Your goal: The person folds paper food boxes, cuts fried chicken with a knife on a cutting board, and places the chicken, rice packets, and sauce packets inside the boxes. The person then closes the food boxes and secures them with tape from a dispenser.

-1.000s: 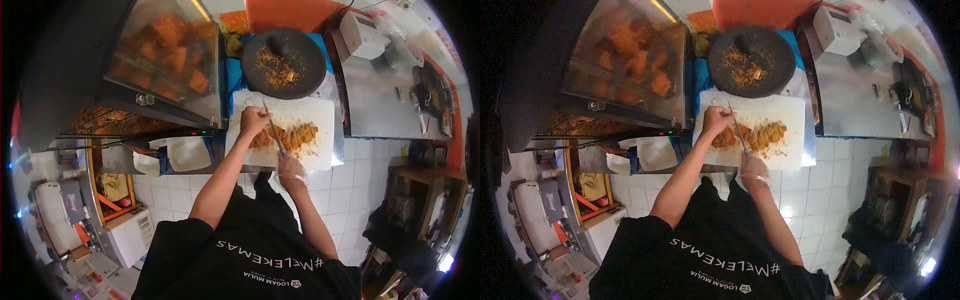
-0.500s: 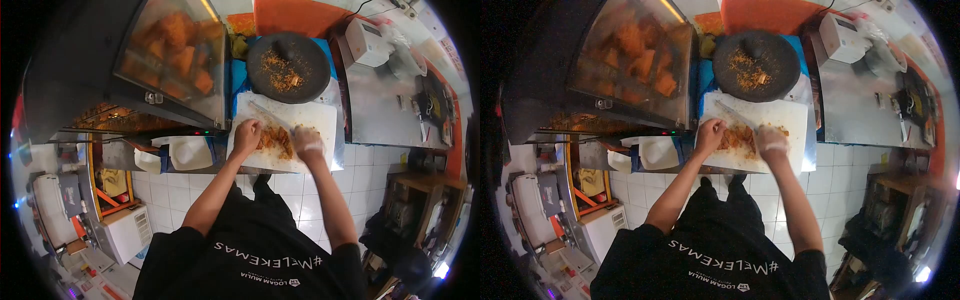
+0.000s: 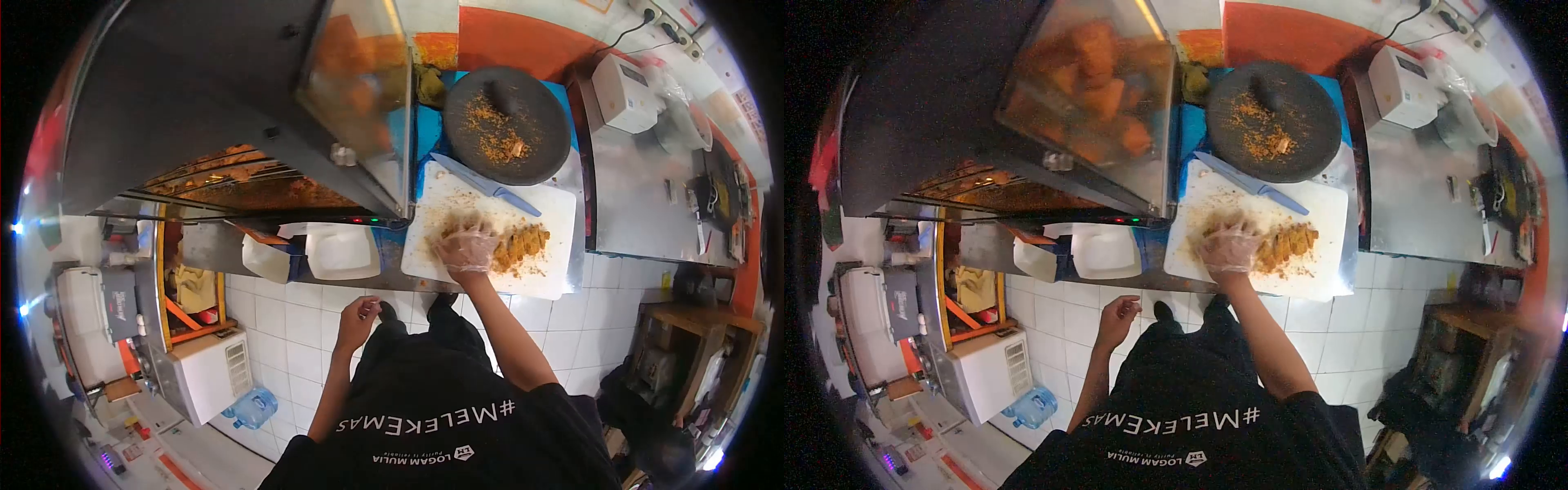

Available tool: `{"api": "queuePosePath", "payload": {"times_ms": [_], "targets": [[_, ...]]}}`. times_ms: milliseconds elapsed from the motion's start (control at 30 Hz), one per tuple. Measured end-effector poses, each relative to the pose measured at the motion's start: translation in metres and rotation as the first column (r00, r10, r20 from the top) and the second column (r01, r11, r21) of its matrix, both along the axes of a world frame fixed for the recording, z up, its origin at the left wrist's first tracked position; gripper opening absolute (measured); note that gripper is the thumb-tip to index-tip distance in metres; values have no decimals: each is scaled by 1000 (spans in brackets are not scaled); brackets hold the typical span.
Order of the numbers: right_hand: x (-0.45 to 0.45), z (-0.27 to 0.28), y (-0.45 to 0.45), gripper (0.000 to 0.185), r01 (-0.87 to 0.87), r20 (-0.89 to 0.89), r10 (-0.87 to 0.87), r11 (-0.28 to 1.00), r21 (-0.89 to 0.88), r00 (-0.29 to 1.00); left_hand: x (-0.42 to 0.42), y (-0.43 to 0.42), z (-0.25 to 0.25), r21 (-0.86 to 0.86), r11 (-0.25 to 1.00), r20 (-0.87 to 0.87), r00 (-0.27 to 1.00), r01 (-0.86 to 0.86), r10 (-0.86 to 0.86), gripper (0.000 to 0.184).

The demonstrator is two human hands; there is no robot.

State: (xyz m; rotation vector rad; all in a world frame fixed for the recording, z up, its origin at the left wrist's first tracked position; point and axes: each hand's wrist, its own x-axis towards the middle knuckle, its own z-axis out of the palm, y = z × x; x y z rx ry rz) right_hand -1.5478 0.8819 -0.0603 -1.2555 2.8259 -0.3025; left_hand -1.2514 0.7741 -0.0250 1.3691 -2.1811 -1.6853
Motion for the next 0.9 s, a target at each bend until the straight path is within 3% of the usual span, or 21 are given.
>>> {"api": "queuePosePath", "payload": {"times_ms": [33, 133, 200, 267, 367, 400, 467, 500, 533, 567, 600, 633, 667, 700, 733, 800, 867, 900], "targets": [[7, 2, -5, 57, -23, 77, 19, 998, 50, 997, 4, -3, 1, -10, 1000, -23, 1000, 3, -4, 24], [15, -61, -4, 51, -184, -80, 186, 983, 28, 979, 16, -21, 4, -76, 996, -61, 997, 43, -47, 25], [5, -75, 0, 37, -259, -69, 255, 964, -65, 964, 24, -34, 18, -79, 995, -82, 995, 53, -60, 26], [-8, -87, 10, 34, -383, -380, 276, 891, -242, 883, 43, -50, 16, -78, 994, -104, 991, 74, -82, 26], [-15, -47, -7, 28, -208, 15, 208, 972, 109, 978, 78, -71, 13, -75, 991, -120, 986, 107, -115, 26], [-3, -34, -12, 25, -109, 46, 113, 990, -91, 993, 90, -78, 19, -82, 990, -117, 985, 115, -124, 26], [24, -17, -22, 20, 117, 161, -48, 881, -458, 986, 115, -93, 22, -84, 990, -96, 988, 110, -118, 26], [26, -45, -28, 17, 26, 114, 45, 828, -559, 992, 129, -100, 21, -80, 992, -79, 991, 100, -106, 26], [51, -11, -45, 17, 16, 146, 64, 872, -490, 987, 142, -107, 19, -77, 993, -63, 993, 94, -99, 26], [70, -7, -61, 15, -114, 165, 158, 962, -250, 974, 160, -113, 3, -91, 992, -81, 993, 83, -90, 26], [95, -13, -79, 14, 42, 533, 298, 844, -534, 792, 172, -119, -1, -49, 996, -62, 995, 77, -80, 26], [119, -19, -97, 13, 328, 725, 495, 665, -670, 479, 181, -124, -4, -33, 996, -58, 995, 82, -84, 26], [122, -71, -116, 15, 343, 861, 466, 790, -508, 202, 187, -130, -7, -19, 996, -54, 994, 90, -90, 27], [130, -29, -123, 18, -198, 493, 580, 754, -627, 649, 192, -134, -7, -21, 993, -28, 993, 118, -118, 28], [138, 18, -131, 21, -538, -175, 522, 705, -462, 835, 194, -138, -4, -26, 990, -3, 990, 141, -142, 28], [139, 65, -128, 28, -436, -74, 456, 776, -455, 887, 194, -142, 9, -33, 982, 48, 982, 186, -185, 30], [117, 53, -83, 41, -419, -257, 337, 799, -431, 906, 194, -142, 15, -27, 983, 74, 981, 184, -181, 30], [95, 52, -63, 45, -255, -64, 273, 755, -604, 960, 197, -142, 11, -6, 986, 78, 983, 165, -164, 31]]}}
